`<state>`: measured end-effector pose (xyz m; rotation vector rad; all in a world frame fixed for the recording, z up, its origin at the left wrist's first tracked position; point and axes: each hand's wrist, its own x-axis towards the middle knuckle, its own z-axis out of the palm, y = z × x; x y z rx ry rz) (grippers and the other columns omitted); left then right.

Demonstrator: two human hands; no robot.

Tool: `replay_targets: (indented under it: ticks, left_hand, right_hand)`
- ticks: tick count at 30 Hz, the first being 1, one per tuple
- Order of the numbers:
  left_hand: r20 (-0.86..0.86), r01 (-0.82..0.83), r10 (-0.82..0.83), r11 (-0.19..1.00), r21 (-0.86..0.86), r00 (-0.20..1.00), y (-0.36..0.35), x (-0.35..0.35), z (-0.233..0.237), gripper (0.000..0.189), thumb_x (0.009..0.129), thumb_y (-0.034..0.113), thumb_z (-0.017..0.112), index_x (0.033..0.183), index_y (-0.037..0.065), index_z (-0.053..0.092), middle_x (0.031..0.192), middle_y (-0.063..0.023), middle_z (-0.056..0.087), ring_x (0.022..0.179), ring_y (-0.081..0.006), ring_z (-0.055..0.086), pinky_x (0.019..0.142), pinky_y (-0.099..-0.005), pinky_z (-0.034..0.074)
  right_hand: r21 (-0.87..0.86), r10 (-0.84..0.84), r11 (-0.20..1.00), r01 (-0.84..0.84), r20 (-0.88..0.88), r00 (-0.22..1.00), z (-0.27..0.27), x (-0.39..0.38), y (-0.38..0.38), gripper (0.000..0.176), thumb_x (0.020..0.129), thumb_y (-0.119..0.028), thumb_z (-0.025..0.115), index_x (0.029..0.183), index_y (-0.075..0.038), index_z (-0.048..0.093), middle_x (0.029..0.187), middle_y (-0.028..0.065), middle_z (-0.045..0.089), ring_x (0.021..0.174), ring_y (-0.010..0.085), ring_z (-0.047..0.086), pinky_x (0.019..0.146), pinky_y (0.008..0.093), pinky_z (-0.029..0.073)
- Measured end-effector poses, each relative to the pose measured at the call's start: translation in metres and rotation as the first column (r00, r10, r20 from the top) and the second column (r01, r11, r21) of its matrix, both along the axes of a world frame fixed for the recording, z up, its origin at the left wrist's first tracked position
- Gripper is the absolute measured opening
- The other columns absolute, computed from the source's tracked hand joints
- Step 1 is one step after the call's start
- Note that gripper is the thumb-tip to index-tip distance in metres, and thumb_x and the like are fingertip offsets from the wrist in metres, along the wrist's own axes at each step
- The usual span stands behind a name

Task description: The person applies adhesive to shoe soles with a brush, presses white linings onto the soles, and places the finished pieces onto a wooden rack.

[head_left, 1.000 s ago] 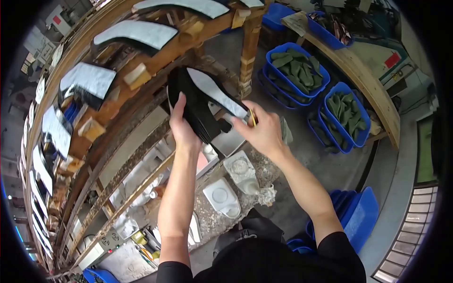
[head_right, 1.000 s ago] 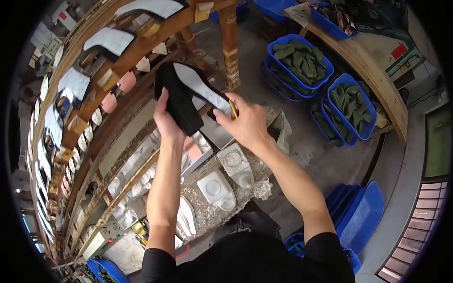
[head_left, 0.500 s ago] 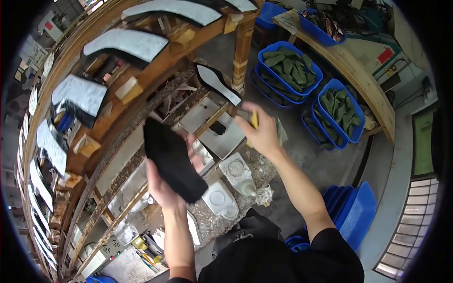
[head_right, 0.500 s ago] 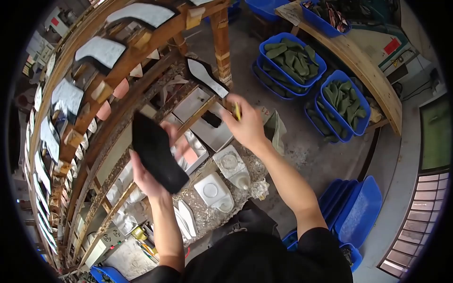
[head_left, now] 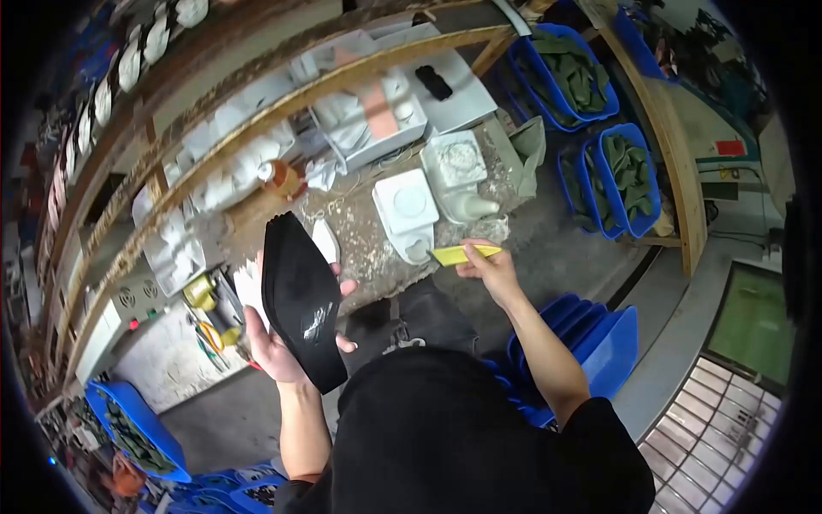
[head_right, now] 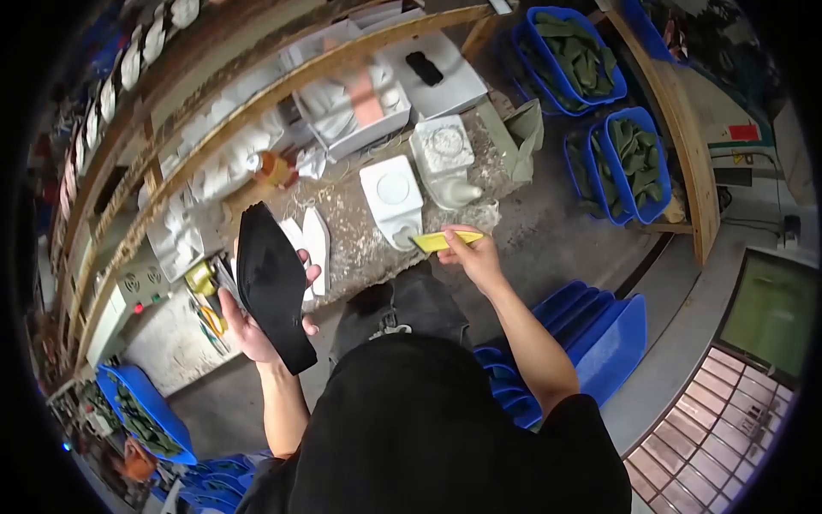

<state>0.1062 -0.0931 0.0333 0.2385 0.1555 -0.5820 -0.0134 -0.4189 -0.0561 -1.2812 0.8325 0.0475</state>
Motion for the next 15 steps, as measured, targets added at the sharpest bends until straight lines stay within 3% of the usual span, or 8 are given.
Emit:
replay_targets:
  ticks: [3,9,13,15]
  left_hand:
    - [0.021,0.034,-0.035,0.998,0.055,0.999,0.022,-0.023,-0.016,0.072,0.108,0.046,0.047,0.167,0.038,0.007,0.156,-0.0396,0.028,0.137,-0.0579,0.046,0.064,-0.0590,0.067]
    - [-0.109,0.016,-0.011,0.999,0.045,0.994,0.042,-0.053,-0.029,0.081,0.104,0.048,0.055,0.167,0.039,0.006,0.157,-0.0399,0.027,0.137,-0.0566,0.047,0.062,-0.0536,0.068]
    - [-0.046,-0.017,0.015,0.998,-0.056,0.999,0.052,-0.066,-0.024,0.099,0.092,0.029,0.069,0.168,0.034,0.006,0.154,-0.0407,0.034,0.137,-0.0553,0.048,0.058,-0.0446,0.067]
    - [-0.034,0.017,-0.016,0.999,0.030,0.999,0.063,-0.073,-0.030,0.099,0.089,0.024,0.067,0.168,0.028,0.008,0.155,-0.0399,0.033,0.139,-0.0542,0.047,0.057,-0.0417,0.066]
  right_hand:
    - [-0.159,-0.001,0.987,-0.009,-0.059,0.998,-0.031,-0.008,0.012,0.020,0.100,-0.012,0.070,0.117,-0.001,0.073,0.089,0.0071,0.072,0.065,0.0107,0.065,0.056,0.0227,0.053]
    - [-0.222,0.085,0.970,-0.095,-0.052,0.995,-0.088,0.015,0.015,0.024,0.100,-0.012,0.069,0.122,-0.001,0.073,0.088,0.0072,0.072,0.066,0.0108,0.066,0.055,0.0224,0.052]
    - [-0.209,0.283,0.929,-0.307,-0.136,0.949,-0.080,0.021,0.015,0.023,0.100,-0.012,0.069,0.120,-0.002,0.074,0.088,0.0070,0.072,0.068,0.0104,0.065,0.056,0.0220,0.052]
    - [-0.212,0.289,0.926,-0.312,-0.135,0.948,-0.086,0.025,0.017,0.022,0.100,-0.012,0.069,0.119,-0.001,0.074,0.087,0.0068,0.072,0.067,0.0103,0.065,0.056,0.0217,0.051]
